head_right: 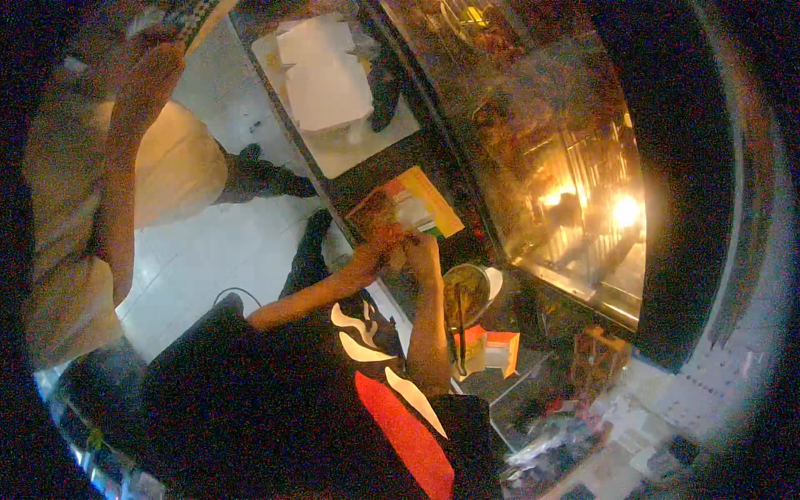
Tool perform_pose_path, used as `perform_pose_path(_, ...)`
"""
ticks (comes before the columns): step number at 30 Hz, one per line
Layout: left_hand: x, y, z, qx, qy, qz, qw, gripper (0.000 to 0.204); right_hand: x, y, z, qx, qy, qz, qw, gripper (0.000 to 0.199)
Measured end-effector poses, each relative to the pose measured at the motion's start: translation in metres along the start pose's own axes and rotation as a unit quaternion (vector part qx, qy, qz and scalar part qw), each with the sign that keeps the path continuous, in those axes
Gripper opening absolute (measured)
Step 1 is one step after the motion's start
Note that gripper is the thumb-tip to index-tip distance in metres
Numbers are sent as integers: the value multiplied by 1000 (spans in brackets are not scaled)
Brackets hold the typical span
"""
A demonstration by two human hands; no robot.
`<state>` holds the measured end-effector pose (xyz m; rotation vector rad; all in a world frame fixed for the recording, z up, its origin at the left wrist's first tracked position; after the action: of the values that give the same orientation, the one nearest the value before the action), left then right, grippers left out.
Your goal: The person stirs noodles in a pot using tongs, opens a plastic sauce packet by hand, and transfers portions of the noodles into takeout boxes lined up on a counter.
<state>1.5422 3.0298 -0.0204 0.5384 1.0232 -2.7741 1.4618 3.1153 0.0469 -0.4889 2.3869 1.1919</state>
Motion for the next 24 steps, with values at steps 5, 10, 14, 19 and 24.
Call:
perform_pose_path(5,-6,5,-20,412,-191,-94,886,34,4,-1,15,-43,-23,-42,998,18)
perform_pose_path(10,-12,2,0,-64,-44,130,988,29,4,2,26,-83,17,109,990,19)
perform_pose_path(14,4,24,-56,56,54,171,982,33,-5,1,3,-88,-12,95,992,24)
perform_pose_path(19,5,22,-50,147,32,139,979,33,-26,-4,-14,-106,50,198,973,24)
perform_pose_path(24,7,26,-39,195,20,124,973,33,-58,-11,-40,47,161,136,976,30)
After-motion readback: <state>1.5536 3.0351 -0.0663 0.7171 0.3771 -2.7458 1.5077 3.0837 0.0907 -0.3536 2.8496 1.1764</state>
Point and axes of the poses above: each hand's wrist, its own x-axis towards the middle knuckle, its own y-axis out of the back of the hand, z = x × y, the point moved 9 cm from there along x, towards the middle knuckle, and after that the axes turned 6 degrees about -y, right-handed, at the moved point
